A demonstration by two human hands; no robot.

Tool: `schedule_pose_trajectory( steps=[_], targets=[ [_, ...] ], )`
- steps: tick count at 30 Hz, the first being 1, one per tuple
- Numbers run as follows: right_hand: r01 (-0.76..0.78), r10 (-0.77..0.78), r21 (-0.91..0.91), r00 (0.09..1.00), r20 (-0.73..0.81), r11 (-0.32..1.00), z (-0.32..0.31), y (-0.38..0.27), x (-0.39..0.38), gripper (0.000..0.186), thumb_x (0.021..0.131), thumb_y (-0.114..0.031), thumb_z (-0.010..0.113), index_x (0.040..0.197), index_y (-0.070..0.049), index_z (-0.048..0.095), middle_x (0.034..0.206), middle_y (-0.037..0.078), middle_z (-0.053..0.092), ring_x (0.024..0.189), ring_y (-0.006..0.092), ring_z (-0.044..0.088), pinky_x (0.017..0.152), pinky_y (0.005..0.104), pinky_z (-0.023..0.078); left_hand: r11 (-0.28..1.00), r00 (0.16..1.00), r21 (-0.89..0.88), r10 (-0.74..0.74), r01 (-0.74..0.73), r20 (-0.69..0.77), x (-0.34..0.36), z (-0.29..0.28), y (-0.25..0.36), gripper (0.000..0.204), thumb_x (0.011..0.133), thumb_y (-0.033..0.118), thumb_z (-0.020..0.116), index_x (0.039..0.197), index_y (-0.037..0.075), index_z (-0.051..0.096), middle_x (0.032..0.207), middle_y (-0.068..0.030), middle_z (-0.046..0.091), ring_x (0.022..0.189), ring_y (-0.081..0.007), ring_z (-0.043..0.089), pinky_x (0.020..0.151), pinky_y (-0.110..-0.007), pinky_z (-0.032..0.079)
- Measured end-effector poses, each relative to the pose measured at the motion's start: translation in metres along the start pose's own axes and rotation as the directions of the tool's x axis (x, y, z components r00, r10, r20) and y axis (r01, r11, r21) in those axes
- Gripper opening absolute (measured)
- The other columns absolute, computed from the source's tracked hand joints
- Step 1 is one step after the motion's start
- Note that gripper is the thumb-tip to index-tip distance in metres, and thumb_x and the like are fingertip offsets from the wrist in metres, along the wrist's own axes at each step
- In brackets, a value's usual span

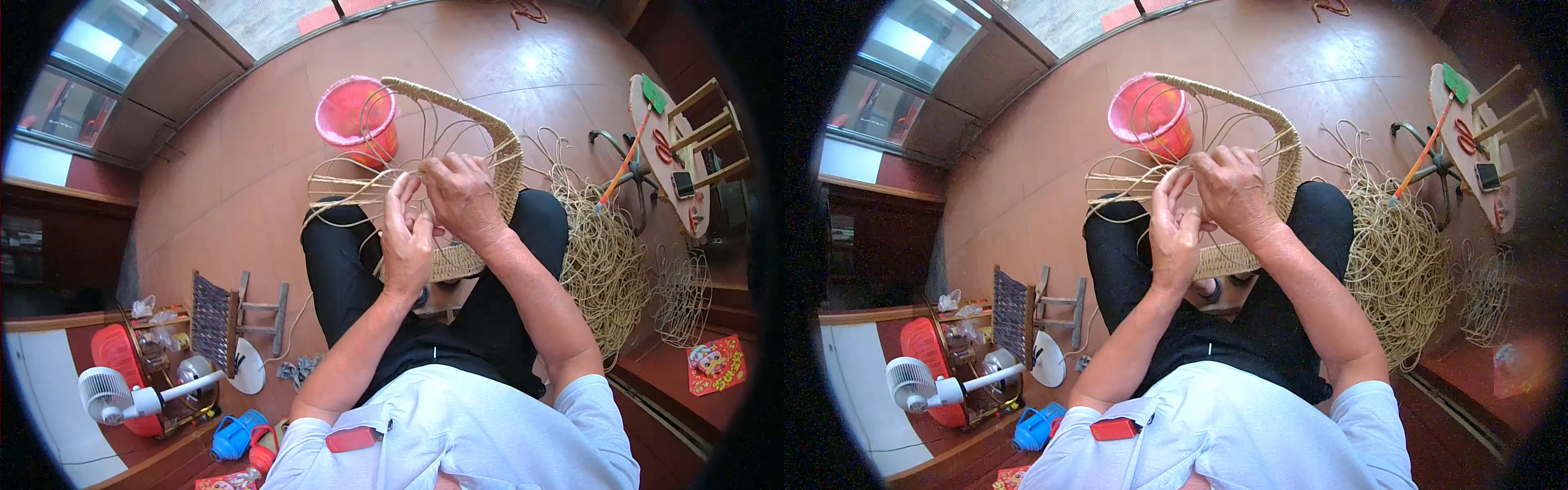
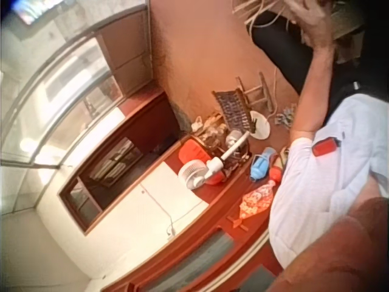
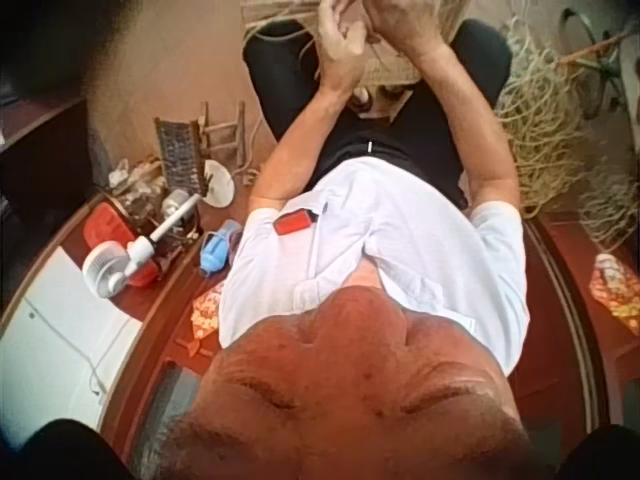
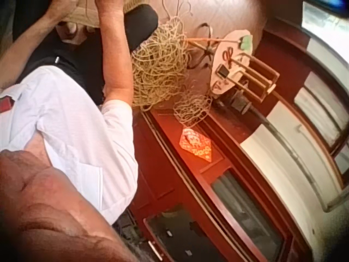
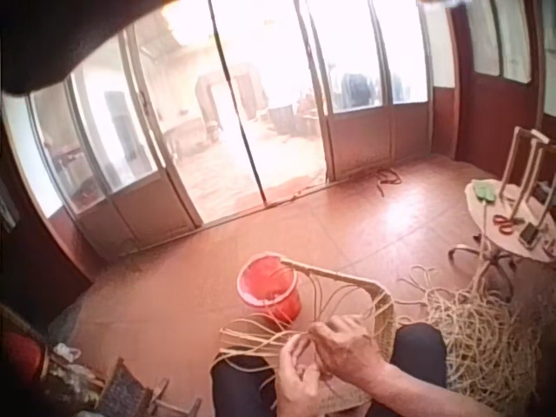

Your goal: The person is weaving a straw basket by hand, threading and securing straw fibers onto a structural wire frame.

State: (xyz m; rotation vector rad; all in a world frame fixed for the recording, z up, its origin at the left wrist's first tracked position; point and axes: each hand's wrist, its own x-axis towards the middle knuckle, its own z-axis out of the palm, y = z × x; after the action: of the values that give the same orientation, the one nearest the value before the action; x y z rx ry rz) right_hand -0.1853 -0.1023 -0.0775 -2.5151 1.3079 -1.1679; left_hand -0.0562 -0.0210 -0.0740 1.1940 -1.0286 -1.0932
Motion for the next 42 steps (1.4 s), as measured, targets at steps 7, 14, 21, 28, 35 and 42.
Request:
schedule_pose_trajectory(
  steps=[7,14,21,28,35,42],
  targets=[
    [-0.016,0.018,-0.036,0.999,0.048,0.999,-0.006,-0.001,0.002,0.023,0.091,-0.007,0.068,0.113,-0.014,0.072,0.097,0.010,0.069,0.098,0.0322,0.070,0.095,0.0473,0.052,1.000,1.000,-0.022,0.002,-0.001,0.011,0.005,0.002,-0.001,0.072,0.101,-0.007,0.048,0.171,-0.001,0.030,0.169,-0.0287,0.047,0.106,-0.0238,0.076,0.084,-0.036,0.067],
    [0.013,-0.014,0.036,1.000,0.024,0.999,-0.003,0.008,0.001,0.025,0.092,-0.009,0.068,0.117,-0.014,0.071,0.096,0.011,0.071,0.096,0.0341,0.071,0.096,0.0488,0.052,0.745,0.965,0.641,0.260,-0.185,-0.024,0.009,-0.003,0.020,0.046,0.106,0.006,0.061,0.152,0.008,0.059,0.090,-0.0126,0.074,0.074,-0.0238,0.071,0.073,-0.041,0.057],
    [-0.025,0.026,0.141,1.000,-0.009,0.990,0.004,0.014,-0.002,0.023,0.097,-0.021,0.078,0.118,-0.013,0.072,0.094,0.008,0.071,0.092,0.0313,0.071,0.092,0.0462,0.050,0.857,0.990,0.501,0.141,-0.123,0.002,-0.075,-0.040,0.049,0.037,0.107,0.009,0.071,0.144,0.007,0.066,0.078,0.0016,0.055,0.069,-0.0066,0.050,0.063,-0.027,0.044],
    [0.016,-0.011,0.052,0.996,-0.094,0.999,0.008,0.013,-0.004,0.020,0.098,-0.027,0.079,0.111,-0.016,0.068,0.092,0.007,0.068,0.094,0.0289,0.070,0.093,0.0461,0.049,0.554,0.969,0.804,-0.017,0.215,-0.248,-0.186,-0.218,0.025,0.048,0.098,0.010,0.080,0.144,0.009,0.068,0.073,-0.0034,0.064,0.064,-0.0128,0.060,0.064,-0.033,0.051],
    [0.012,-0.009,0.027,0.993,-0.115,1.000,0.013,0.006,-0.003,0.016,0.099,-0.028,0.080,0.106,-0.016,0.071,0.091,0.005,0.068,0.091,0.0283,0.069,0.089,0.0441,0.049,-0.036,0.945,0.947,-0.056,0.320,-0.321,-0.283,-0.386,0.021,0.047,0.099,0.025,0.079,0.142,0.009,0.068,0.113,-0.0202,0.080,0.100,-0.0398,0.079,0.089,-0.051,0.060],
    [0.003,-0.003,0.001,0.995,-0.102,1.000,0.015,0.005,-0.002,0.016,0.098,-0.029,0.078,0.106,-0.018,0.071,0.091,0.005,0.069,0.091,0.0265,0.072,0.088,0.0441,0.050,-0.308,0.648,0.607,0.042,0.732,-0.760,-0.372,-0.524,0.076,0.040,0.085,0.023,0.084,0.120,0.005,0.077,0.118,-0.0241,0.080,0.114,-0.0467,0.075,0.099,-0.055,0.058]
  ],
)
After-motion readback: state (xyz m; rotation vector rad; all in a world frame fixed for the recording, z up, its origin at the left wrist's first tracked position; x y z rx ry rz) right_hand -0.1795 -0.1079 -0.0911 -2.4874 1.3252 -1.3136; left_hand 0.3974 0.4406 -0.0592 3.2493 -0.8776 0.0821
